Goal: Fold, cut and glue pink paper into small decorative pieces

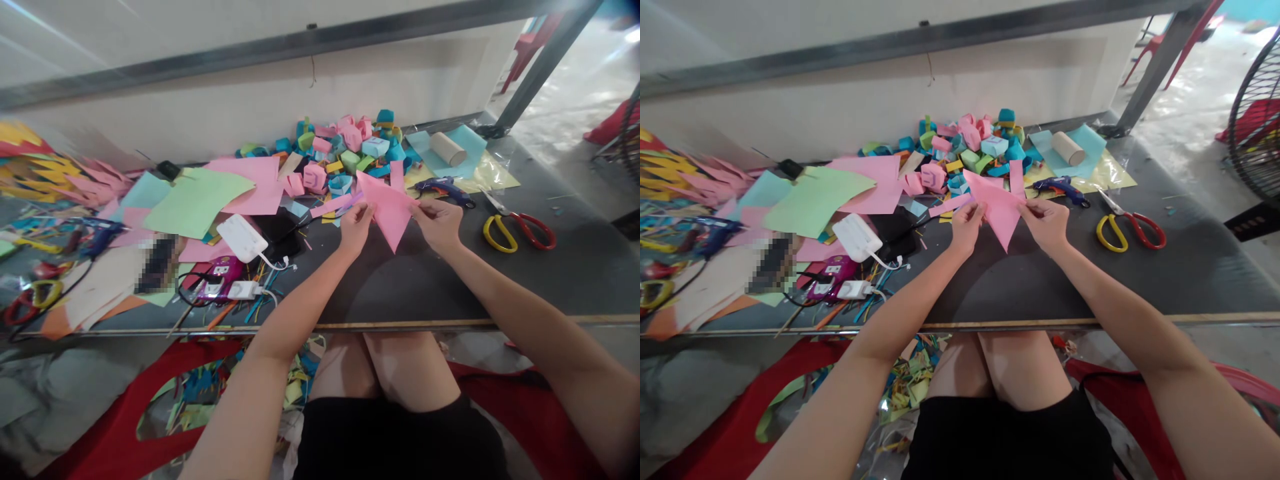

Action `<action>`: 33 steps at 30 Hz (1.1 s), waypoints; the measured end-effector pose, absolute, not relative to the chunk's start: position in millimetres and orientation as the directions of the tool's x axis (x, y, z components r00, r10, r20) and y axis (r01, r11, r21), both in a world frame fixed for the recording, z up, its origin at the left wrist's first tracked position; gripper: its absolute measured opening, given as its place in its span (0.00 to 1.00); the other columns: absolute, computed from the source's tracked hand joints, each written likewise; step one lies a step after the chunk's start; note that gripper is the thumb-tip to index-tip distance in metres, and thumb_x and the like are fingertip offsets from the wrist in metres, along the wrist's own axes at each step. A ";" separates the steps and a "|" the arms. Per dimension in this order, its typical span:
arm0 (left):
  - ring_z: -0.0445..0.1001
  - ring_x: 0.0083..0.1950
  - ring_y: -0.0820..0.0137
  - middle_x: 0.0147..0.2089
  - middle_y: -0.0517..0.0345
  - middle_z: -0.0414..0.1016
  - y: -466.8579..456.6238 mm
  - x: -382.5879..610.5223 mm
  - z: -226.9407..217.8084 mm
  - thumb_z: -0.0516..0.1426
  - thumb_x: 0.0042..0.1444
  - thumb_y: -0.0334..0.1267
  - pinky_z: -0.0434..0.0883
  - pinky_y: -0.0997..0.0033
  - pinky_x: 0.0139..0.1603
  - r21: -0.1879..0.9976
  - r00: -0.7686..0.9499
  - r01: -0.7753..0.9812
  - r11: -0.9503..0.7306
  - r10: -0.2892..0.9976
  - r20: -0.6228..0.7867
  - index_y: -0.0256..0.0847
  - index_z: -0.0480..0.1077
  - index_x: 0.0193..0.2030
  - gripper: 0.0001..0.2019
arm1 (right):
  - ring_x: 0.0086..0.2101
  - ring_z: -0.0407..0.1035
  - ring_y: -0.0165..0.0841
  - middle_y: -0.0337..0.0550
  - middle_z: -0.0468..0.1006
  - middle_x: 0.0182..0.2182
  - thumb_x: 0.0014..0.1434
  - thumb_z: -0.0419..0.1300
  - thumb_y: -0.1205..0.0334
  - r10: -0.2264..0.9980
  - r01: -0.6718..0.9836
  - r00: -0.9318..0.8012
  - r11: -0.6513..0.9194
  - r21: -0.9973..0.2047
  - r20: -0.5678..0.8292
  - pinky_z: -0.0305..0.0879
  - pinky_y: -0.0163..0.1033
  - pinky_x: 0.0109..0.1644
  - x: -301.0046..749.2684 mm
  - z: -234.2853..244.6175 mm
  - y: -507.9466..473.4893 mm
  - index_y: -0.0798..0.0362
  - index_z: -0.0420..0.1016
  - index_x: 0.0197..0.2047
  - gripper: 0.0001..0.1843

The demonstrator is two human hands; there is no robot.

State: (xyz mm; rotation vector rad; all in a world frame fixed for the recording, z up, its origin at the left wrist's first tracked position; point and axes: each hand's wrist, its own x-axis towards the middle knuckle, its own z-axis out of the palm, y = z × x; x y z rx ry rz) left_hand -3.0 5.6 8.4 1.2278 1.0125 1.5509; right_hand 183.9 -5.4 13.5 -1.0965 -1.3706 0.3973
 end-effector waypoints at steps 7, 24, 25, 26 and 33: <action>0.63 0.27 0.75 0.24 0.63 0.65 7.2 -3.7 5.2 0.65 0.52 0.63 0.65 0.71 0.33 0.939 -0.098 -0.162 -0.302 0.952 0.289 0.40 0.70 0.26 0.26 | 0.27 0.76 0.35 0.41 0.81 0.24 0.52 0.70 0.53 0.794 0.320 0.245 0.475 -0.820 0.556 0.75 0.42 0.33 182.1 17.9 -7.2 0.51 0.81 0.26 0.11; 0.64 0.26 0.75 0.22 0.64 0.65 5.2 -5.9 7.5 0.65 0.56 0.57 0.64 0.71 0.33 0.957 -0.104 -0.077 -0.279 0.957 0.270 0.40 0.70 0.23 0.23 | 0.17 0.63 0.28 0.34 0.70 0.17 0.47 0.68 0.25 0.862 0.209 0.207 0.424 -0.881 0.464 0.65 0.38 0.21 178.2 18.8 -5.4 0.48 0.68 0.24 0.33; 0.63 0.26 0.76 0.22 0.64 0.64 5.6 -5.8 6.8 0.66 0.56 0.56 0.64 0.71 0.33 0.955 -0.103 -0.096 -0.281 0.957 0.272 0.40 0.70 0.23 0.23 | 0.17 0.63 0.28 0.34 0.69 0.17 0.47 0.67 0.24 0.867 0.205 0.199 0.419 -0.885 0.457 0.64 0.38 0.21 178.2 18.9 -5.1 0.48 0.67 0.24 0.34; 0.63 0.26 0.76 0.22 0.64 0.64 6.0 -5.4 6.4 0.66 0.55 0.56 0.64 0.71 0.33 0.953 -0.104 -0.117 -0.281 0.957 0.269 0.41 0.69 0.22 0.23 | 0.18 0.63 0.28 0.34 0.69 0.18 0.46 0.66 0.23 0.872 0.203 0.188 0.416 -0.886 0.453 0.64 0.38 0.21 178.4 19.0 -4.8 0.47 0.66 0.24 0.34; 0.59 0.26 0.77 0.22 0.64 0.62 9.6 -4.2 5.3 0.66 0.56 0.54 0.61 0.71 0.32 0.955 -0.134 -0.177 -0.239 0.967 0.217 0.41 0.66 0.20 0.24 | 0.19 0.64 0.31 0.35 0.69 0.20 0.47 0.67 0.24 0.936 0.142 0.025 0.345 -0.928 0.351 0.68 0.42 0.22 184.3 15.7 1.3 0.46 0.63 0.25 0.34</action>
